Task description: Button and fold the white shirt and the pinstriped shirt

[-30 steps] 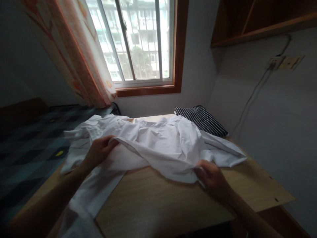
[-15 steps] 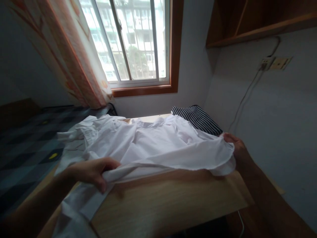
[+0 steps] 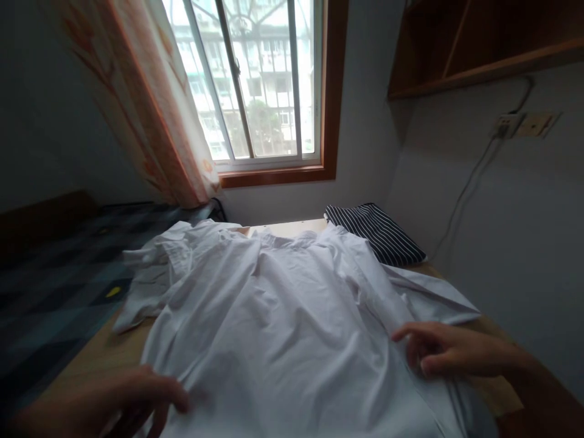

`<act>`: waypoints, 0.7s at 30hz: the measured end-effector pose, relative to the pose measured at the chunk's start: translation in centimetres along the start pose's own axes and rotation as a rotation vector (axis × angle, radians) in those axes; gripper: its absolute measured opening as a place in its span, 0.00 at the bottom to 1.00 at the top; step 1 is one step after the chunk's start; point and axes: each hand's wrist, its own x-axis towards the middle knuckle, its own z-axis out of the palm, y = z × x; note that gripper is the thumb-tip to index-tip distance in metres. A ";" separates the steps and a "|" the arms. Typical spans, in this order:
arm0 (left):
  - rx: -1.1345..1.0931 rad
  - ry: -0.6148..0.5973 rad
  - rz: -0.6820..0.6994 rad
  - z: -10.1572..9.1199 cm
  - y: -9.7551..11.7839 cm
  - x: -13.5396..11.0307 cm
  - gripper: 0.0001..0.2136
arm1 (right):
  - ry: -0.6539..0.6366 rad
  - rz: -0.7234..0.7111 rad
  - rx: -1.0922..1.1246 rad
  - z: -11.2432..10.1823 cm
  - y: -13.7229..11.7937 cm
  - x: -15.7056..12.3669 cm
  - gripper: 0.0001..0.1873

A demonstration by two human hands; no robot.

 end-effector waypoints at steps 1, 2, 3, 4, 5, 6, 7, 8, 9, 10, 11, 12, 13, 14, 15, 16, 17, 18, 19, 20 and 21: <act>-0.065 -0.050 0.029 -0.8 0.2 0.2 0.30 | 0.026 -0.003 -0.032 -0.3 -0.8 0.7 0.32; -0.112 -0.065 0.043 -1.6 0.5 0.6 0.30 | 0.059 -0.014 -0.064 -0.7 -1.6 1.5 0.31; -0.131 -0.035 0.047 -2.6 0.7 1.3 0.29 | 0.100 -0.029 -0.094 -1.3 -2.4 2.5 0.30; -0.117 0.042 0.044 -3.6 0.9 2.2 0.27 | 0.155 -0.048 -0.117 -1.9 -3.2 3.7 0.29; -0.081 0.147 0.029 -4.7 0.9 3.4 0.25 | 0.229 -0.070 -0.135 -2.8 -3.8 5.0 0.28; -0.036 0.258 0.007 -5.8 0.7 4.8 0.24 | 0.321 -0.101 -0.148 -3.8 -4.4 6.5 0.28; 0.005 0.371 -0.016 -7.1 0.4 6.5 0.23 | 0.424 -0.133 -0.156 -5.0 -4.8 8.1 0.28; 0.046 0.505 -0.037 -8.4 -0.1 8.3 0.22 | 0.531 -0.172 -0.159 -6.2 -5.2 9.9 0.27; 0.090 0.617 -0.045 -9.9 -0.6 10.3 0.22 | 0.637 -0.215 -0.161 -7.6 -5.4 11.8 0.26; 0.123 0.705 -0.047 -11.3 -1.3 12.4 0.22 | 0.736 -0.241 -0.165 -8.9 -5.5 13.8 0.25; 0.148 0.789 -0.053 -12.8 -1.9 14.5 0.22 | 0.825 -0.234 -0.176 -10.3 -5.6 15.7 0.24; 0.182 0.851 -0.073 -14.2 -2.5 16.6 0.22 | 0.907 -0.195 -0.192 -11.5 -5.6 17.6 0.24; 0.204 0.892 -0.130 -15.6 -3.1 18.6 0.23 | 0.977 -0.133 -0.218 -12.7 -5.6 19.4 0.25; 0.199 0.909 -0.205 -16.8 -3.7 20.6 0.24 | 1.026 -0.069 -0.248 -13.7 -5.7 21.0 0.26; 0.183 0.906 -0.274 -17.8 -4.2 22.4 0.25 | 1.054 -0.009 -0.272 -14.5 -5.7 22.5 0.27; 0.159 0.895 -0.331 -18.7 -4.7 24.2 0.25 | 1.063 0.041 -0.289 -15.2 -5.7 23.8 0.28; 0.137 0.883 -0.369 -19.3 -5.2 25.7 0.25 | 1.057 0.081 -0.296 -15.8 -5.6 25.0 0.29; 0.122 0.872 -0.390 -19.8 -5.6 27.1 0.25 | 1.045 0.112 -0.295 -16.3 -5.5 26.0 0.29; 0.112 0.861 -0.401 -20.0 -6.1 28.4 0.24 | 1.035 0.141 -0.292 -16.6 -5.4 26.9 0.30; 0.106 0.845 -0.408 -20.2 -6.5 29.6 0.23 | 1.030 0.168 -0.288 -16.9 -5.3 27.7 0.30; 0.098 0.822 -0.417 -20.2 -6.9 30.6 0.23 | 1.027 0.190 -0.284 -17.1 -5.1 28.5 0.30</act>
